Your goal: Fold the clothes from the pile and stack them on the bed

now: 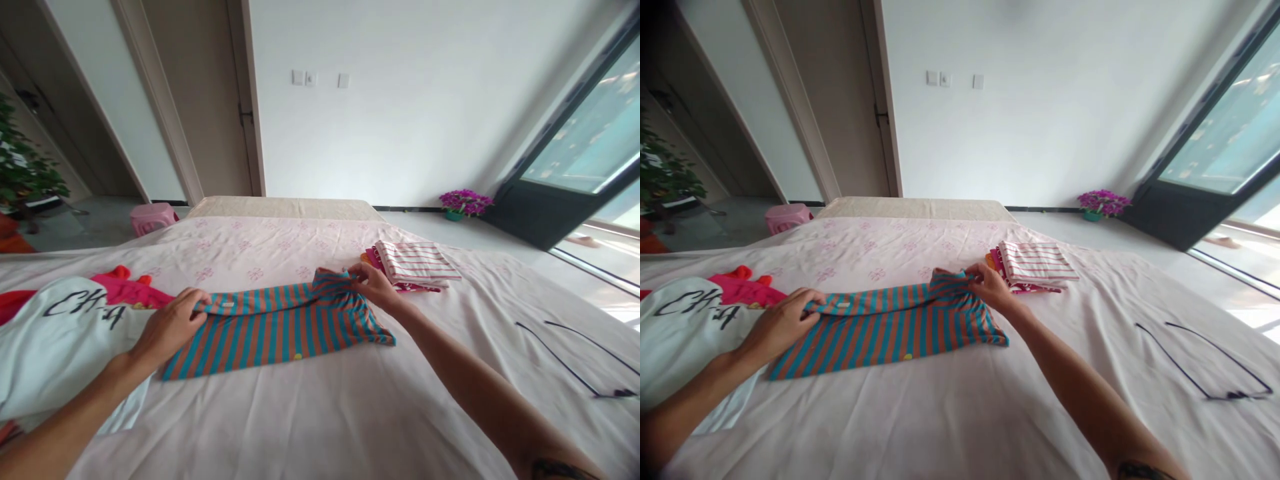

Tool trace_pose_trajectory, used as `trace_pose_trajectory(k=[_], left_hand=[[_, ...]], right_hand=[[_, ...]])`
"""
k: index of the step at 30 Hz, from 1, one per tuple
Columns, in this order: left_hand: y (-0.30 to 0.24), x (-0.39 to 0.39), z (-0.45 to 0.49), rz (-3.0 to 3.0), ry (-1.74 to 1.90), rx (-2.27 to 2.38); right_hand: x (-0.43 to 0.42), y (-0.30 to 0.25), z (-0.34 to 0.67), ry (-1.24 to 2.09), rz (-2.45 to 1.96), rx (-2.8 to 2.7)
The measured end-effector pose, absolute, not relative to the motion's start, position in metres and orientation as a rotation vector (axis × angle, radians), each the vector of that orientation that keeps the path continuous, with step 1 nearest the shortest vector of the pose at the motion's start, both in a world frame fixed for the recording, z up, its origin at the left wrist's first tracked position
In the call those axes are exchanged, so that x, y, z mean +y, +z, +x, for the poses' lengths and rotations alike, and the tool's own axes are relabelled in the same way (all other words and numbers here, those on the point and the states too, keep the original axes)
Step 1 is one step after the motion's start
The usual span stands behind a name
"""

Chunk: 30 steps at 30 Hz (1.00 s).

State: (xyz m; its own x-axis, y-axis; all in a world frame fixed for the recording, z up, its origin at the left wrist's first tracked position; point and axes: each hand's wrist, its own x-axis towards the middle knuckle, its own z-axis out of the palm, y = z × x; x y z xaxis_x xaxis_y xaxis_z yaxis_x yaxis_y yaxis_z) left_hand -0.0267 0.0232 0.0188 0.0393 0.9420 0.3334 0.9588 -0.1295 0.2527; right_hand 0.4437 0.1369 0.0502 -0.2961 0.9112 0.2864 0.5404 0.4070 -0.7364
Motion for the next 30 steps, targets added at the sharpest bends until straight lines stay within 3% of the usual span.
trace_pose_trajectory(k=[7, 12, 15, 21, 30], left_hand=[[0.002, 0.008, -0.024, -2.279, -0.694, -2.066], [0.014, 0.009, -0.031, -2.197, -0.952, -2.089], [0.009, 0.004, -0.033, -2.189, -0.924, -2.130], [-0.002, 0.000, -0.030, -2.191, -0.738, -2.132], [0.002, -0.004, -0.034, -2.201, -0.691, -2.021]], right_hand=[[0.105, 0.038, 0.439, 0.200, -1.294, -2.413], [0.104, 0.045, 0.451, 0.460, -1.173, -2.150], [0.095, 0.042, 0.465, 0.566, -1.144, -2.232], [0.072, 0.038, 0.458, 0.004, -0.991, -2.525], [0.070, 0.035, 0.467, 0.363, -0.815, -2.335]])
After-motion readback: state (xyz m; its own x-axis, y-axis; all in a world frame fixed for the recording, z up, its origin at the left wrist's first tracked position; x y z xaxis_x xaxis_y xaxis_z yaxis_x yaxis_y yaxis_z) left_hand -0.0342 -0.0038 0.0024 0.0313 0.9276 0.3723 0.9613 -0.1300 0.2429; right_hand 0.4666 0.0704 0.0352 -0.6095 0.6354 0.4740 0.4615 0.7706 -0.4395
